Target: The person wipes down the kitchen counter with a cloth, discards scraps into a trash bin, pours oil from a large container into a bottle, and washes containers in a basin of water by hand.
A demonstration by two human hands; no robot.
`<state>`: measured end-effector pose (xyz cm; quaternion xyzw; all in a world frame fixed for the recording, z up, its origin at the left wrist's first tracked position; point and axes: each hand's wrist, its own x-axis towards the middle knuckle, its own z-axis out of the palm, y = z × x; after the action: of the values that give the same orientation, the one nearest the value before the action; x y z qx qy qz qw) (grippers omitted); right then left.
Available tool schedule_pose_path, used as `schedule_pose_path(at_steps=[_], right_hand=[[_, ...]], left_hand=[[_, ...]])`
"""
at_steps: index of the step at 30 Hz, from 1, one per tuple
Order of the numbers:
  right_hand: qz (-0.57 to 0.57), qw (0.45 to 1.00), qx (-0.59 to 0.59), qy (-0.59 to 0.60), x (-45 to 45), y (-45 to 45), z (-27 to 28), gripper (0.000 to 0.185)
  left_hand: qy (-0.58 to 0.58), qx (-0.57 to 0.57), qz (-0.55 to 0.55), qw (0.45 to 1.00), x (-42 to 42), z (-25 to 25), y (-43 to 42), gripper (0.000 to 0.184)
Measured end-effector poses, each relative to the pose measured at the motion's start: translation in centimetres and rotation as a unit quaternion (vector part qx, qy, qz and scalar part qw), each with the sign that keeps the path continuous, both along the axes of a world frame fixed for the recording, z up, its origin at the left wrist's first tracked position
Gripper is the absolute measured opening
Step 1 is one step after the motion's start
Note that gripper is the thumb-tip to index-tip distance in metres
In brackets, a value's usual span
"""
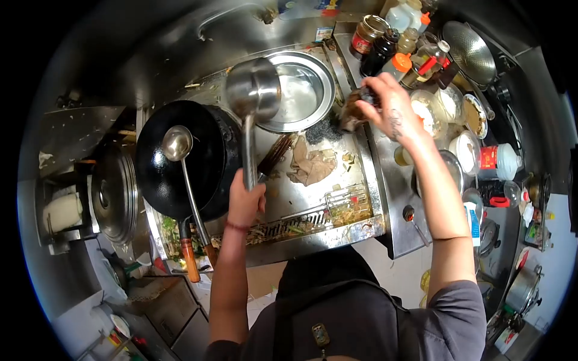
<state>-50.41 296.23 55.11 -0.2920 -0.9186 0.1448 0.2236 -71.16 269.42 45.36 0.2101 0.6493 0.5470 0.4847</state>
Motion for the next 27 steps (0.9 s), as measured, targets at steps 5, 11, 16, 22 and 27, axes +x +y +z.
schedule_pose_path(at_steps=[5, 11, 16, 22, 27], right_hand=[[0.018, 0.997, -0.002, 0.078, -6.9, 0.8, -3.3, 0.040], [-0.020, 0.997, -0.073, 0.018, -12.2, 3.8, -9.7, 0.041], [0.003, 0.993, -0.087, -0.078, -14.3, 5.8, -13.3, 0.043], [-0.005, 0.991, -0.136, -0.010, -16.1, 8.3, -18.3, 0.044], [-0.080, 0.973, -0.214, 0.048, -15.3, 8.3, -20.9, 0.050]], left_hand=[[0.353, -0.067, -0.013, 0.933, -3.3, -9.2, 8.1, 0.016], [-0.096, -0.057, 0.026, 0.993, -2.0, -5.1, 10.0, 0.015], [-0.164, 0.002, 0.049, 0.985, -1.5, -0.9, 6.1, 0.017], [-0.048, -0.005, 0.010, 0.999, -0.6, 1.6, 3.8, 0.018], [-0.017, 0.018, 0.017, 1.000, 0.9, 0.6, 2.8, 0.019]])
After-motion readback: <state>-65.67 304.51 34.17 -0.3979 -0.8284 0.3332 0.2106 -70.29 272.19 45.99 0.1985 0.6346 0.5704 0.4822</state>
